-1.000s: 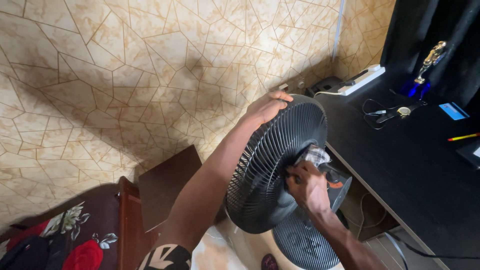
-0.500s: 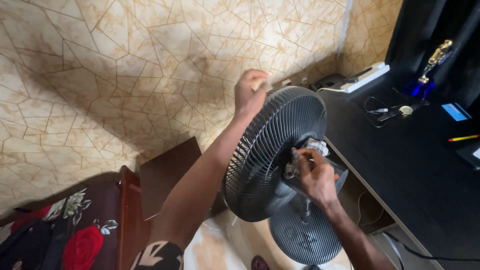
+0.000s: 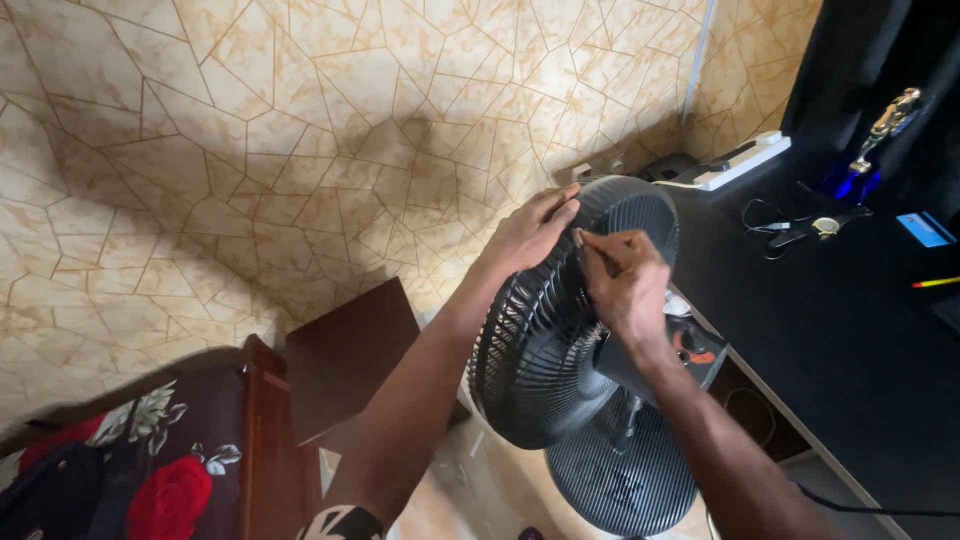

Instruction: Cleaning a black standing fan with a cloth in a bedroom.

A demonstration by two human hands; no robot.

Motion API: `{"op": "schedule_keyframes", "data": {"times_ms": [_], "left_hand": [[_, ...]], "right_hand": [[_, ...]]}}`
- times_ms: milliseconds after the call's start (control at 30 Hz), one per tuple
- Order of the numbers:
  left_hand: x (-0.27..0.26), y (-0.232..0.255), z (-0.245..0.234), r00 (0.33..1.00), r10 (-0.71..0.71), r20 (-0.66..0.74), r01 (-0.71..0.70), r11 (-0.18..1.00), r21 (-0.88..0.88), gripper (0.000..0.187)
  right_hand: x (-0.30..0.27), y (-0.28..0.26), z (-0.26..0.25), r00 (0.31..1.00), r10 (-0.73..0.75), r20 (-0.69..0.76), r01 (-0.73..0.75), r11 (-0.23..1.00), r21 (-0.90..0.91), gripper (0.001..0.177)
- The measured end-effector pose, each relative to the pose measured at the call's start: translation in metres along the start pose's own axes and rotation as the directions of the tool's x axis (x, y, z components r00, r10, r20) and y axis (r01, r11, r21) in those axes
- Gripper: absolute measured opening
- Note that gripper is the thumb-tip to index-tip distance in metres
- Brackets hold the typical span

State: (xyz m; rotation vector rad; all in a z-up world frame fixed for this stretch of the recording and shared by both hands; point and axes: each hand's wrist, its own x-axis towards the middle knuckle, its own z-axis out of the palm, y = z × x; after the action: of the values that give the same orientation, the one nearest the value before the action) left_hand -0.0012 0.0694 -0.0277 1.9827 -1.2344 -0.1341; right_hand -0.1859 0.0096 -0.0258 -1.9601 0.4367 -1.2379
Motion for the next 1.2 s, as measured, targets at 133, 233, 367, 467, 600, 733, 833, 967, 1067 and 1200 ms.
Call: {"op": "schedule_keyframes", "data": {"times_ms": [133, 233, 367, 467, 600, 733, 833, 967, 1067, 1200], "left_hand": [[0.004, 0.0, -0.002, 0.998, -0.065, 0.012, 0.065, 0.998, 0.005, 0.057], [-0.001, -0.003, -0.007, 0.994, -0.103, 0.03, 0.101, 0.994, 0.046, 0.058], [-0.002, 0.001, -0.01, 0.992, -0.118, 0.046, 0.115, 0.992, 0.049, 0.059], [0.0, 0.001, -0.006, 0.99, -0.133, 0.052, 0.13, 0.99, 0.05, 0.059], [0.002, 0.0, -0.004, 0.989, -0.137, 0.051, 0.134, 0.99, 0.049, 0.059], [-0.001, 0.012, -0.008, 0.984, -0.162, 0.074, 0.157, 0.985, 0.069, 0.059], [0.0, 0.016, -0.006, 0.978, -0.186, 0.1, 0.178, 0.981, 0.083, 0.058], [0.0, 0.017, -0.006, 0.975, -0.2, 0.097, 0.188, 0.975, 0.121, 0.058], [-0.003, 0.029, -0.013, 0.969, -0.222, 0.112, 0.206, 0.969, 0.139, 0.058], [0.005, -0.009, 0.009, 0.994, -0.042, 0.102, 0.016, 0.969, 0.248, 0.05]], "right_hand": [[-0.017, 0.01, 0.013, 0.997, -0.07, -0.042, 0.067, 0.995, -0.073, 0.012], [-0.032, 0.015, 0.016, 0.994, -0.103, -0.046, 0.098, 0.99, -0.102, 0.013], [-0.039, 0.017, 0.007, 0.995, -0.099, 0.02, 0.101, 0.983, -0.151, 0.015], [-0.051, 0.021, 0.0, 0.993, -0.046, 0.112, 0.068, 0.976, -0.205, 0.018], [-0.059, 0.0, -0.011, 0.992, -0.026, 0.126, 0.053, 0.975, -0.218, 0.027], [-0.055, 0.004, -0.012, 0.99, -0.071, 0.126, 0.097, 0.971, -0.218, 0.033], [-0.044, 0.008, -0.011, 0.991, -0.009, 0.137, 0.032, 0.985, -0.167, 0.021], [-0.032, 0.008, -0.004, 0.994, -0.01, 0.113, 0.034, 0.978, -0.208, 0.018], [-0.02, 0.007, 0.003, 0.999, -0.015, 0.048, 0.025, 0.975, -0.223, 0.02], [0.0, -0.001, 0.01, 0.996, -0.086, -0.024, 0.078, 0.969, -0.233, 0.019]]}}
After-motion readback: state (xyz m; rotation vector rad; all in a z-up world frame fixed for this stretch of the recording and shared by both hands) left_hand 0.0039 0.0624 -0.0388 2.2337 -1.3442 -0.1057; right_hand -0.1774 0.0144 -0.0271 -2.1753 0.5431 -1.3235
